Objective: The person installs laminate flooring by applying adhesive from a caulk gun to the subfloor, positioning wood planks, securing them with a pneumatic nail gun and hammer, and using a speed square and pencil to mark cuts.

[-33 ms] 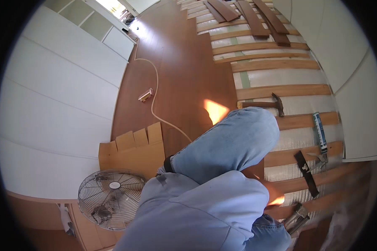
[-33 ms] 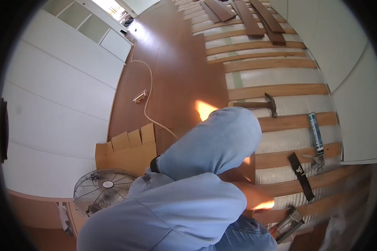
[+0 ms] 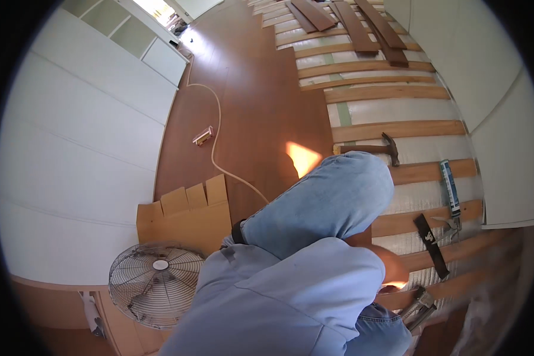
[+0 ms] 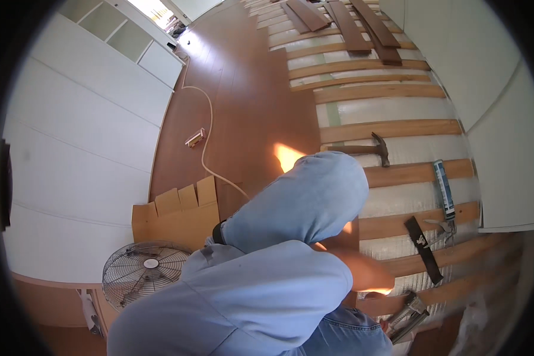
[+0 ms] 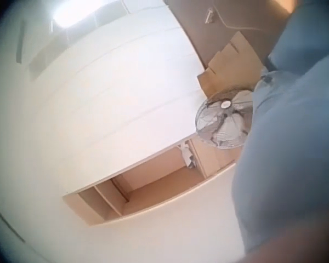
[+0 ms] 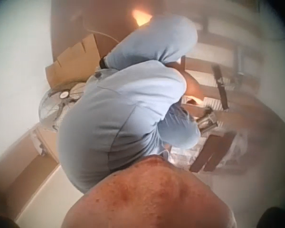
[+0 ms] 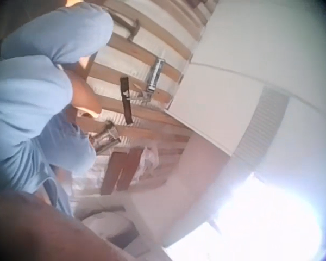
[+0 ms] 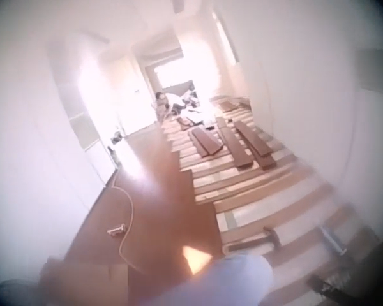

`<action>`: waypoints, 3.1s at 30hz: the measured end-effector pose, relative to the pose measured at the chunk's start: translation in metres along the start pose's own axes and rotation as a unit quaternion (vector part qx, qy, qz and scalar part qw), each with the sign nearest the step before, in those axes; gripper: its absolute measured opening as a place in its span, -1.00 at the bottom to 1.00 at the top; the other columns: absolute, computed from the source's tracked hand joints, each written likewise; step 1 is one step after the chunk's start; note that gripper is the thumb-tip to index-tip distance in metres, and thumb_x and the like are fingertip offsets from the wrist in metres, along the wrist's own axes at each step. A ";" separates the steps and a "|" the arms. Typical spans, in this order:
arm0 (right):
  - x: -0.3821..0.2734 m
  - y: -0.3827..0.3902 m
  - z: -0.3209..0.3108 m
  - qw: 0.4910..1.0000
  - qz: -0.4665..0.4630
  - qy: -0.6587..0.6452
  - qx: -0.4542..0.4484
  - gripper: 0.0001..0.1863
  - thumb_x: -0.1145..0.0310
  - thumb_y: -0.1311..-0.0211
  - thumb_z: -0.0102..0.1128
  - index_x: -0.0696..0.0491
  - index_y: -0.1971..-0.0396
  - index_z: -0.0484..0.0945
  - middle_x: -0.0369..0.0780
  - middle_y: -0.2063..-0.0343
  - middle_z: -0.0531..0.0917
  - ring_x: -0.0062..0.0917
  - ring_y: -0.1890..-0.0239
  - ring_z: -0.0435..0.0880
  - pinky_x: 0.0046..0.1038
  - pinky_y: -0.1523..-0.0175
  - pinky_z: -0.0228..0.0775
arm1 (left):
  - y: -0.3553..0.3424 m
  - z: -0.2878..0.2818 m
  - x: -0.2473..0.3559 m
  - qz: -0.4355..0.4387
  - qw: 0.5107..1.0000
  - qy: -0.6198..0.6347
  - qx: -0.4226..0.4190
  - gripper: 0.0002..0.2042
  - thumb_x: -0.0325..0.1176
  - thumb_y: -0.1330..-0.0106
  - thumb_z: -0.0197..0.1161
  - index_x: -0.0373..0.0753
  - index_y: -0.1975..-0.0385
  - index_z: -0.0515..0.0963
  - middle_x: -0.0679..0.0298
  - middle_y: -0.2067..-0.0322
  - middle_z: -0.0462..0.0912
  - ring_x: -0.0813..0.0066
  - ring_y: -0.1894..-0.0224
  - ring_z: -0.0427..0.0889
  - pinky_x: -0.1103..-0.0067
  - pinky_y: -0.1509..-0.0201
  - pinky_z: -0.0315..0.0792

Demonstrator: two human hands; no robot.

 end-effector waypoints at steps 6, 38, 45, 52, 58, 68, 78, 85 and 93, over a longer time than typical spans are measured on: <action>-0.038 -0.029 0.005 0.997 0.007 0.004 -0.078 -0.24 0.42 -0.26 0.12 0.10 -0.45 0.06 0.13 -0.29 0.42 -0.01 -0.28 0.48 -0.20 -0.32 0.39 | 0.089 -0.180 -0.157 -0.023 0.998 -0.011 0.064 -0.60 0.02 -0.19 0.46 -0.09 0.09 0.78 0.14 -0.04 0.74 0.06 -0.12 0.68 0.21 -0.13 0.56; -0.269 -0.351 -0.007 0.974 0.039 0.072 -0.212 -0.68 0.23 -0.32 0.31 0.22 0.16 0.67 -0.08 0.33 0.78 -0.35 0.27 0.78 -0.37 0.10 0.63 | 0.998 0.649 -0.365 -0.666 -0.296 0.493 0.475 -0.01 0.46 -0.14 0.36 -0.43 -0.24 0.47 -0.03 -0.08 0.61 0.13 -0.01 0.62 0.04 0.05 0.61; -0.372 -0.315 0.092 0.917 -0.067 0.069 -0.388 -0.59 0.14 -0.32 0.32 0.13 0.01 0.66 -0.06 0.23 0.79 -0.27 0.21 0.79 -0.31 0.04 0.63 | 1.098 0.682 -0.364 -0.792 -0.235 0.415 0.380 -0.11 0.22 -0.08 0.56 -0.43 -0.21 0.53 -0.05 -0.13 0.62 0.09 -0.04 0.72 0.19 -0.08 0.67; -0.252 -0.264 0.075 0.879 0.015 0.211 -0.428 -0.49 -0.05 -0.41 0.18 0.05 -0.10 0.64 0.08 -0.01 0.71 0.04 -0.05 0.68 -0.04 -0.16 0.53 | 1.038 0.644 -0.413 -0.834 -0.093 0.432 0.331 -0.25 -0.31 0.06 0.60 -0.41 -0.19 0.46 -0.07 -0.11 0.67 0.07 -0.10 0.73 0.27 -0.17 0.65; -0.176 -0.228 0.103 0.880 0.022 0.195 -0.434 -0.54 0.01 -0.42 0.21 0.04 -0.10 0.64 0.00 0.04 0.74 -0.11 0.03 0.74 -0.14 -0.02 0.60 | 1.062 0.631 -0.400 -0.820 -0.029 0.416 0.392 -0.36 -0.34 0.04 0.59 -0.37 -0.09 0.50 -0.11 -0.01 0.71 -0.04 0.00 0.76 0.20 -0.14 0.64; -0.111 -0.175 0.154 0.896 0.095 0.054 -0.430 -0.58 0.23 -0.43 0.24 0.19 -0.15 0.55 0.00 -0.04 0.67 -0.23 -0.07 0.65 -0.26 -0.18 0.52 | 1.027 0.416 -0.424 -0.782 0.342 0.164 0.495 -0.54 -0.42 0.02 0.56 -0.19 0.05 0.59 0.09 0.17 0.72 -0.02 0.08 0.70 0.22 0.01 0.57; -0.270 -0.275 0.033 0.936 -0.076 0.164 -0.303 -0.64 0.12 -0.32 0.22 0.14 0.16 0.63 -0.03 0.25 0.70 -0.08 0.14 0.71 -0.09 0.03 0.58 | 0.718 0.220 -0.489 -0.448 0.564 0.513 0.466 -0.44 -0.34 0.03 0.65 -0.26 0.01 0.55 0.06 0.19 0.75 0.06 0.10 0.77 0.30 0.01 0.62; -0.249 -0.186 -0.105 0.951 0.071 0.091 -0.288 -0.58 0.21 -0.40 0.16 0.12 -0.14 0.57 0.00 0.08 0.71 -0.06 -0.05 0.69 -0.12 -0.20 0.50 | 0.440 0.017 -0.441 -0.226 0.757 0.481 0.381 -0.49 -0.33 -0.05 0.63 -0.34 0.03 0.55 0.07 0.22 0.78 0.20 0.21 0.79 0.32 0.12 0.65; -0.135 -0.059 -0.139 0.978 0.178 -0.024 -0.106 -0.62 0.28 -0.33 0.29 0.13 -0.08 0.58 -0.06 0.29 0.74 -0.12 0.21 0.75 -0.22 0.09 0.60 | 0.204 -0.045 -0.441 -0.173 0.603 0.711 0.316 -0.69 -0.45 -0.17 0.52 -0.39 0.12 0.63 0.11 0.25 0.76 0.34 0.32 0.79 0.37 0.32 0.72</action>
Point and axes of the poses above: each hand's wrist, its own y-axis away from the middle knuckle, its own z-axis out of the palm, x = y × z, the point moved 9 cm from there along -y, towards the middle knuckle
